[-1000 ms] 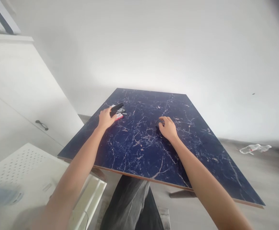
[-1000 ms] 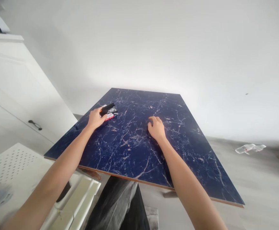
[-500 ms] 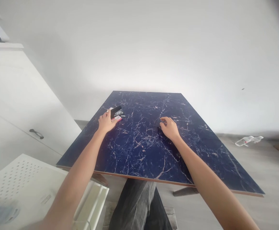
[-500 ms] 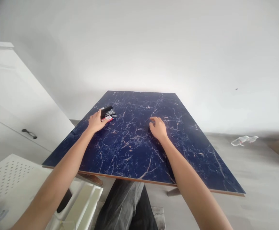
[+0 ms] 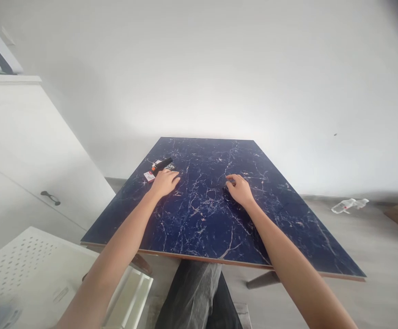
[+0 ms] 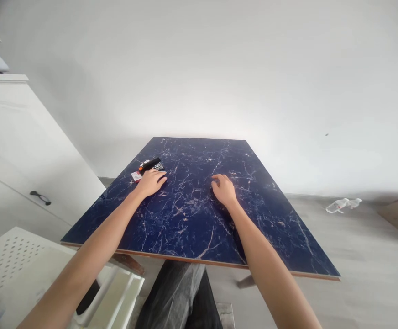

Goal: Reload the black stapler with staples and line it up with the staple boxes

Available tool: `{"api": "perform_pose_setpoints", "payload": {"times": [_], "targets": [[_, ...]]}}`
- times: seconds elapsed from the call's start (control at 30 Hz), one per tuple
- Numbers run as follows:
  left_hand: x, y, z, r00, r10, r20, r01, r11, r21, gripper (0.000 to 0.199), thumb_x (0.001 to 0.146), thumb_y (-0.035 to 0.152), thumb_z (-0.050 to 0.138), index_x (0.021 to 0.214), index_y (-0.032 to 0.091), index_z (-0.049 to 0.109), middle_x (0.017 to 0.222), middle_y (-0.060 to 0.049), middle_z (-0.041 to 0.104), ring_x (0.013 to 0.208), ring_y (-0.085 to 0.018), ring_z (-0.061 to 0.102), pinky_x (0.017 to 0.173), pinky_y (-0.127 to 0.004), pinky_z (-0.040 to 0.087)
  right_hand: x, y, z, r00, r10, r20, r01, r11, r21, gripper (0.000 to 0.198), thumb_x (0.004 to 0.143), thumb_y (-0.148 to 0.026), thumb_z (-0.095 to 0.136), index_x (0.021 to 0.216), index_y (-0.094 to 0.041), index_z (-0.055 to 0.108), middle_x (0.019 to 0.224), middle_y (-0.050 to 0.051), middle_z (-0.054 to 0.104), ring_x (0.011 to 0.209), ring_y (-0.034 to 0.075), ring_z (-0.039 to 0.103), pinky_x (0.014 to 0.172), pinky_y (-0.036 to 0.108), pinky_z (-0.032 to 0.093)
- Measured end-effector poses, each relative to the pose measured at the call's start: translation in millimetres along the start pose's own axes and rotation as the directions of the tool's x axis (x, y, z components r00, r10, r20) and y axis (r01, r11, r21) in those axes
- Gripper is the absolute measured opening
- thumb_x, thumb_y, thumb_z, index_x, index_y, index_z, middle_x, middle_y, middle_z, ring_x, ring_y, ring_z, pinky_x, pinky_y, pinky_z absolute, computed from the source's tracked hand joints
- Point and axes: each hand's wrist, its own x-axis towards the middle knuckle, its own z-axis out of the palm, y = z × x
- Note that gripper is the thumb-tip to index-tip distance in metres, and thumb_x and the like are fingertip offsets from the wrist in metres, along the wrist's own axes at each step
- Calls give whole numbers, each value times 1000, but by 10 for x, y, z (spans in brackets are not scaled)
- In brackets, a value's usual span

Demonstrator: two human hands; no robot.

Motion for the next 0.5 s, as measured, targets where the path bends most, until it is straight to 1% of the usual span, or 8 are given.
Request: {"api": "perform_pose_setpoints", "payload": {"times": [0.03, 0.1, 0.17, 0.23, 0.27, 0.37, 0.43, 0.5], "targets": [[-18, -55, -52, 999, -29, -29, 29, 1000, 2, 37, 97, 38, 47, 122, 27, 72, 123, -8, 72, 122, -31, 57, 109, -48, 41, 2, 6, -4, 1000, 2, 1, -2, 1000, 3, 27, 86, -27, 54, 106, -22, 70, 109, 8, 70, 77, 20, 65, 86, 39, 51], [-80, -204, -176, 974, -149, -173, 153, 988, 12, 39, 99, 36, 43, 124, 25, 71, 126, -8, 70, 122, -32, 56, 109, -49, 39, 9, 19, -17, 1000, 19, -8, -19, 1000, 22, 27, 86, -27, 54, 106, -22, 71, 109, 8, 71, 80, 20, 66, 88, 39, 51], [-157, -367, -278, 889, -330, -316, 358, 933, 34, 43, 99, 37, 41, 128, 22, 68, 130, -12, 67, 124, -36, 53, 108, -52, 38, 18, 29, -29, 999, 47, -17, -46, 998, 42, 26, 86, -27, 54, 106, -22, 71, 109, 7, 72, 83, 20, 67, 90, 39, 50], [-221, -503, -323, 809, -476, -344, 523, 850, 54, 48, 97, 42, 45, 134, 19, 64, 135, -16, 63, 127, -41, 50, 105, -56, 39, 23, 32, -35, 998, 60, -12, -59, 997, 45, 26, 86, -28, 55, 106, -22, 71, 108, 7, 72, 84, 21, 68, 91, 39, 50], [-241, -552, -324, 801, -516, -303, 557, 828, 65, 50, 95, 45, 47, 135, 18, 63, 136, -17, 62, 126, -42, 50, 104, -56, 41, 23, 32, -35, 998, 57, -6, -57, 998, 40, 26, 86, -28, 55, 106, -22, 71, 108, 7, 72, 84, 21, 68, 91, 39, 50], [-246, -607, -284, 864, -483, -143, 497, 865, 77, 45, 95, 43, 48, 126, 18, 68, 128, -16, 67, 121, -36, 56, 107, -50, 40, 16, 32, -29, 999, 36, 11, -36, 999, 27, 26, 86, -28, 55, 106, -22, 71, 107, 7, 73, 84, 20, 67, 90, 38, 51], [-220, -580, -261, 882, -429, -193, 445, 894, 47, 42, 97, 37, 43, 123, 17, 69, 127, -14, 68, 124, -32, 55, 112, -45, 37, 10, 34, -27, 999, 34, 14, -34, 999, 26, 27, 86, -28, 56, 107, -22, 71, 108, 7, 73, 83, 20, 68, 89, 38, 51], [-193, -530, -254, 866, -417, -275, 435, 900, 6, 45, 97, 37, 43, 130, 16, 65, 133, -13, 65, 131, -31, 50, 115, -43, 34, 6, 35, -30, 999, 37, 15, -37, 999, 26, 27, 86, -27, 56, 108, -21, 71, 109, 7, 73, 83, 20, 68, 89, 37, 51]]}}
